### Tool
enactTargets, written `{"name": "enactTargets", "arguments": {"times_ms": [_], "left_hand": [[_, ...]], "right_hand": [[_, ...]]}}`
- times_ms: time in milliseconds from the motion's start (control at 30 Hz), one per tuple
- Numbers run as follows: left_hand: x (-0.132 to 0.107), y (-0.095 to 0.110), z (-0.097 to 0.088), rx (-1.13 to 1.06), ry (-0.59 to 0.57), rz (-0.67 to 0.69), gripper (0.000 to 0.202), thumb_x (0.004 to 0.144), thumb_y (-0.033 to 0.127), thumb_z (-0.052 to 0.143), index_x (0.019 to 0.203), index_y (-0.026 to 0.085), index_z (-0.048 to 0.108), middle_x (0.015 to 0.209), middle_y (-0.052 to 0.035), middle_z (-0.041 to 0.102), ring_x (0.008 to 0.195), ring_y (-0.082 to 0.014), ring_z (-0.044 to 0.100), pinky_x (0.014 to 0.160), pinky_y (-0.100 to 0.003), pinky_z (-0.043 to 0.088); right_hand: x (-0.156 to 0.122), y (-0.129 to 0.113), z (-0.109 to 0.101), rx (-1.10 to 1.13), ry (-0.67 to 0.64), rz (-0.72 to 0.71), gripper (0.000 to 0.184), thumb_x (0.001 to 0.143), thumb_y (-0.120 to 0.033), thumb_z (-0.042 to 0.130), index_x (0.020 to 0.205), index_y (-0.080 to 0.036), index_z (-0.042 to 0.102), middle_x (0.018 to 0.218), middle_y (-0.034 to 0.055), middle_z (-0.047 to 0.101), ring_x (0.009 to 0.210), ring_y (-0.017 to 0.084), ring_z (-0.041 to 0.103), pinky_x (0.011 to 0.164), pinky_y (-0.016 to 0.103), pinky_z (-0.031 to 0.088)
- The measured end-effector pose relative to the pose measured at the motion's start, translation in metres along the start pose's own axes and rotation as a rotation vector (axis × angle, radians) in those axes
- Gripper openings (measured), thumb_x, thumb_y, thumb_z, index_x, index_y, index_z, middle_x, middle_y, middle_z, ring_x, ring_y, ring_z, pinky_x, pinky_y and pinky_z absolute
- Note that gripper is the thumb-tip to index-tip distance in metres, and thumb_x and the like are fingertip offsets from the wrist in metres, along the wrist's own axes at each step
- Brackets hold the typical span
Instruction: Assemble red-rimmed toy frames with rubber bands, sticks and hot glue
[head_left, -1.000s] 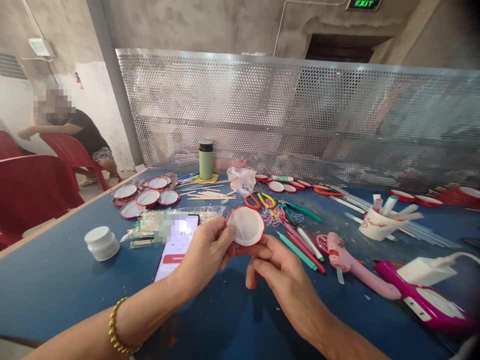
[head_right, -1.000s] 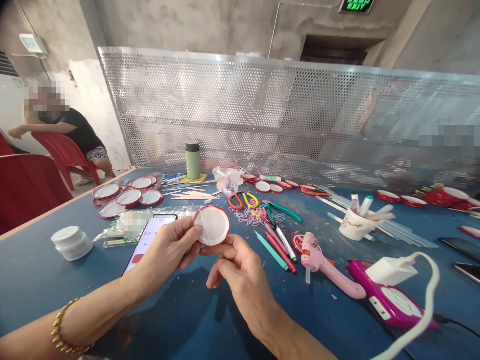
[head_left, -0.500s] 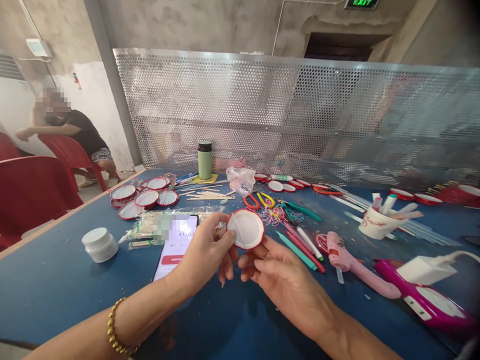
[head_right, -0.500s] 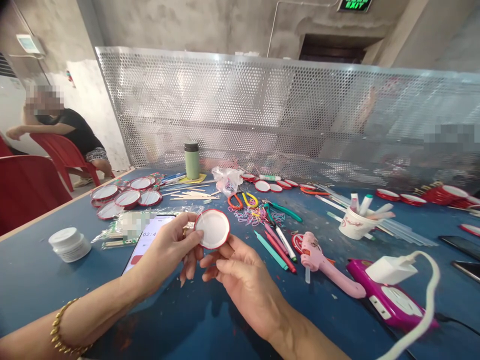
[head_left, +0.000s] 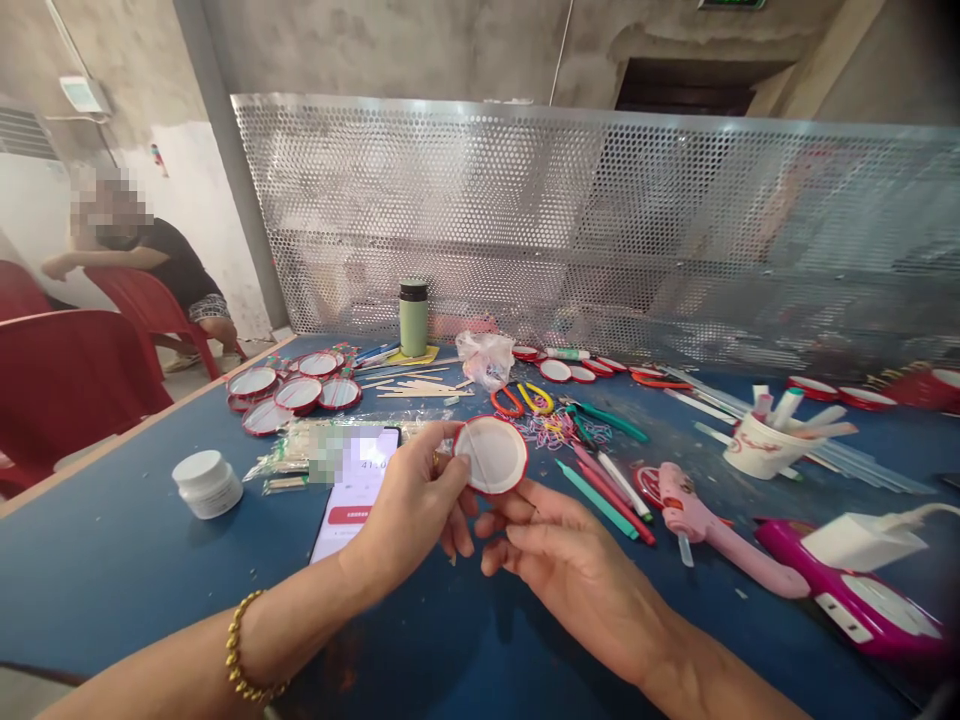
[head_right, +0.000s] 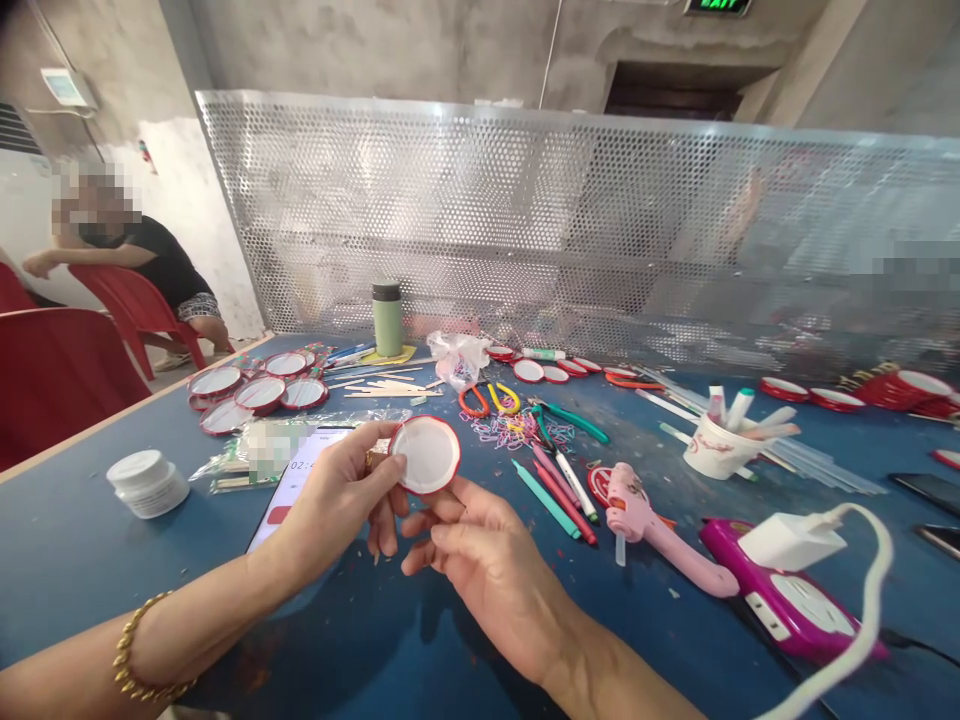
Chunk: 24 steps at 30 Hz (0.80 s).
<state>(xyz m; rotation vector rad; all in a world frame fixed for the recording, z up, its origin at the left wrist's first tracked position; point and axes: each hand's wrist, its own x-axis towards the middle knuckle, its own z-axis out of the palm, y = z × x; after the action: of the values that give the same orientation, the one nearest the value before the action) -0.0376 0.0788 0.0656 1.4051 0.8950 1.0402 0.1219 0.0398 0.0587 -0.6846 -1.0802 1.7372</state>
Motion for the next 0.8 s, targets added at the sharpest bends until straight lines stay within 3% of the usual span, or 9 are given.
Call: {"name": "enactTargets", "arguments": {"times_ms": [200,433,600,800], "left_hand": [[0.0,-0.003,0.0,0.03,0.06,0.025,0.032,0.09,0.036,0.048,0.116,0.019,0.047,0.056,0.0055,0.056,0.033,-0.0139,0.057,0.031,-0.019,0.042],[0.002,-0.004,-0.001,0.055,0.075,0.037,0.029,0.09,0.035,0.047,0.115,0.02,0.045,0.058,0.0064,0.055,0.033,-0.0138,0.056,0.03,-0.019,0.042],[0.0,0.001,-0.001,0.09,0.027,0.024,0.029,0.091,0.036,0.046,0.115,0.018,0.047,0.055,0.0061,0.055,0.032,-0.013,0.055,0.028,-0.016,0.037],[-0.009,0.005,0.001,0.098,-0.131,0.004,0.041,0.093,0.037,0.047,0.13,0.017,0.046,0.058,0.0035,0.059,0.032,-0.0102,0.055,0.029,-0.013,0.034]], "right_hand": [[0.0,-0.001,0.0,0.018,-0.066,0.021,0.043,0.084,-0.005,0.053,0.122,-0.022,0.064,0.112,0.0081,0.062,0.096,0.02,0.056,0.078,0.034,0.048],[-0.002,-0.001,0.002,0.016,-0.094,0.024,0.043,0.085,-0.005,0.053,0.123,-0.022,0.064,0.115,0.0084,0.061,0.1,0.021,0.055,0.08,0.035,0.049],[0.001,0.002,-0.002,0.046,-0.016,0.011,0.037,0.079,-0.006,0.058,0.111,-0.02,0.069,0.101,0.0068,0.064,0.092,0.02,0.059,0.076,0.033,0.05],[0.006,0.003,-0.012,0.036,0.133,-0.051,0.015,0.075,-0.01,0.061,0.085,-0.014,0.071,0.069,0.0023,0.061,0.06,0.012,0.053,0.056,0.024,0.045]]}}
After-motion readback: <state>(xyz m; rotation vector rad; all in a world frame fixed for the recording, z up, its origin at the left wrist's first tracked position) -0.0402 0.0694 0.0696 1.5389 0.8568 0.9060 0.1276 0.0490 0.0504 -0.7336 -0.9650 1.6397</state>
